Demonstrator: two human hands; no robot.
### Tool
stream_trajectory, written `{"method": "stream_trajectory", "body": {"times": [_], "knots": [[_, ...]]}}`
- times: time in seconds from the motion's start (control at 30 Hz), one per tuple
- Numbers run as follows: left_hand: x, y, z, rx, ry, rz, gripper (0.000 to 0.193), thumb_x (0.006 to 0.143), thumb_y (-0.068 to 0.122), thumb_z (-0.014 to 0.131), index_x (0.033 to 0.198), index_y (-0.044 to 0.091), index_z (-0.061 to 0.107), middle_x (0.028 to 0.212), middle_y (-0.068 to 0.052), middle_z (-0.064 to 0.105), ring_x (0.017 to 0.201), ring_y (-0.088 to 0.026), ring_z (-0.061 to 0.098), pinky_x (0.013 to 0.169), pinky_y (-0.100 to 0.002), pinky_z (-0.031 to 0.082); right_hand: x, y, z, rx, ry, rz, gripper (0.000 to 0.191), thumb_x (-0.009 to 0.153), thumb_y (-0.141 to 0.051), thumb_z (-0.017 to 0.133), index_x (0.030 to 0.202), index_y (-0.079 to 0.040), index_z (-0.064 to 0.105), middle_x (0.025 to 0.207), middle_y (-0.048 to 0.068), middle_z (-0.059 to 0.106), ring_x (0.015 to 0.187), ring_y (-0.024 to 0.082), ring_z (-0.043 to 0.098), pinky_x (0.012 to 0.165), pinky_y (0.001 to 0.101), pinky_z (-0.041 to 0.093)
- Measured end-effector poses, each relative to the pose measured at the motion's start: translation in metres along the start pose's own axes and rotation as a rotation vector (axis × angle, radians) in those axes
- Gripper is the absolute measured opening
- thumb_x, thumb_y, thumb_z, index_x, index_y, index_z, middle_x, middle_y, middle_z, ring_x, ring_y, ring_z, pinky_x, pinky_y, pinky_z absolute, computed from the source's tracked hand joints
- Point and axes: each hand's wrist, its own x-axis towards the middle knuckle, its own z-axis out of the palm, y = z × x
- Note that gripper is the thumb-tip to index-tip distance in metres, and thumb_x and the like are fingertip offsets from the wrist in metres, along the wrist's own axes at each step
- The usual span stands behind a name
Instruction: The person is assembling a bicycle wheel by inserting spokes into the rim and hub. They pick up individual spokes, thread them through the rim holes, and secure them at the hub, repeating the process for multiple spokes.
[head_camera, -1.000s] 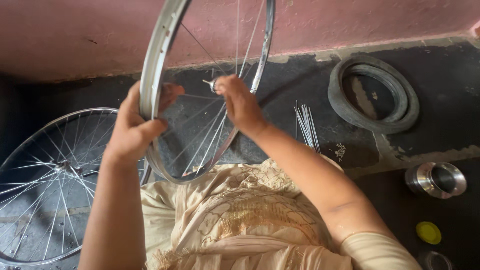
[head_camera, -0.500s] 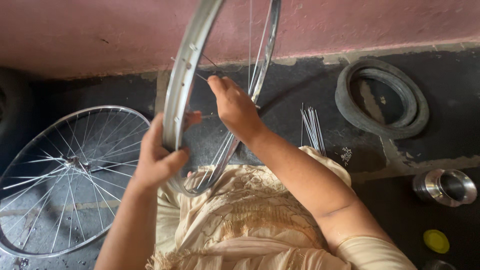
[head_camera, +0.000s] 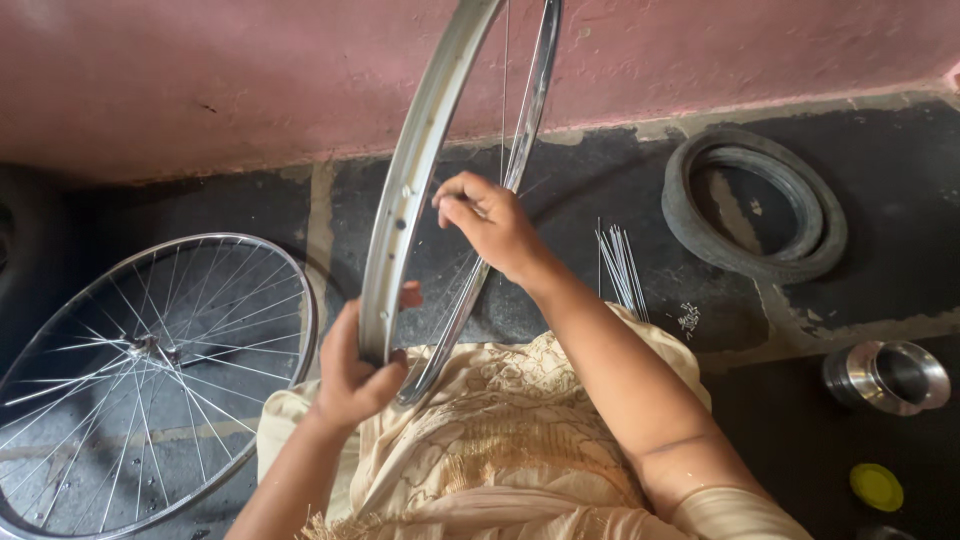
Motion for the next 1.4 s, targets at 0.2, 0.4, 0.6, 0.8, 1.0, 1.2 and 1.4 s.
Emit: {"method": "stream_trajectory", "body": {"times": [0.2,0.4,0.6,0.8,1.0,1.2,1.4], "knots": [[-0.047,-0.045,0.031,-0.144,0.138,0.07,0.051,0.085,-0.004,0.057,0.135,-0.006,0.05,0.14,-0.022,0.059,0.133,-0.03,0.06,0.118,-0.044,0.049,-0.007,0.024,-0.001,0.722,0.021,0.201,0.013,0.099,-0.003,0.066,0.109,-0.009,0.072,0.103,0.001,0.071,0.099,0.012,0.063,0.097,0.0283,0.05],[-0.02,-0.007,0.024,0.1,0.165,-0.124,0.07,0.077,0.014,0.076,0.137,-0.002,0.045,0.121,-0.015,0.061,0.114,-0.024,0.063,0.103,-0.037,0.053,-0.015,0.027,0.012,0.723,0.023,0.247,0.013,0.097,-0.002,0.069,0.106,-0.01,0.073,0.104,0.001,0.073,0.1,0.012,0.064,0.098,0.0304,0.051],[0.094,0.05,0.006,0.117,0.05,-0.392,0.086,0.071,0.014,0.073,0.148,0.003,0.037,0.129,-0.013,0.059,0.116,-0.024,0.06,0.096,-0.036,0.053,-0.027,0.016,0.026,0.637,-0.054,0.286,0.009,0.099,-0.006,0.072,0.109,-0.008,0.073,0.109,0.002,0.07,0.107,0.014,0.064,0.103,0.0337,0.05],[0.093,0.055,0.0,-0.106,-0.074,-0.497,0.056,0.067,0.002,0.056,0.122,-0.001,0.066,0.122,-0.01,0.072,0.118,-0.02,0.065,0.11,-0.035,0.048,-0.051,0.012,0.002,0.513,-0.08,0.3,0.029,0.1,-0.015,0.069,0.128,-0.008,0.067,0.125,0.004,0.069,0.123,0.019,0.062,0.112,0.0391,0.047],[0.044,0.061,-0.001,-0.089,0.002,-0.429,0.056,0.062,-0.001,0.054,0.118,-0.002,0.061,0.125,-0.011,0.068,0.114,-0.015,0.058,0.103,-0.03,0.043,-0.141,0.055,-0.058,-0.144,-0.078,0.174,0.035,0.097,-0.009,0.068,0.131,-0.004,0.063,0.137,0.012,0.062,0.133,0.026,0.058,0.113,0.0417,0.048],[0.02,0.049,-0.011,-0.033,0.083,-0.481,0.053,0.061,-0.004,0.058,0.114,-0.003,0.06,0.125,-0.012,0.067,0.092,-0.012,0.046,0.087,-0.028,0.039,-0.255,0.152,-0.185,-0.763,0.378,0.547,0.033,0.086,-0.004,0.073,0.119,-0.006,0.071,0.113,0.015,0.071,0.094,0.026,0.07,0.082,0.0368,0.056],[0.029,0.025,-0.02,-0.292,0.205,-0.48,0.056,0.069,-0.005,0.059,0.125,-0.004,0.058,0.13,-0.019,0.064,0.12,-0.021,0.063,0.095,-0.03,0.048,-0.335,0.205,-0.293,-0.929,0.584,0.741,0.022,0.087,-0.005,0.075,0.109,-0.007,0.076,0.103,0.016,0.077,0.095,0.028,0.074,0.086,0.0376,0.057]]}}
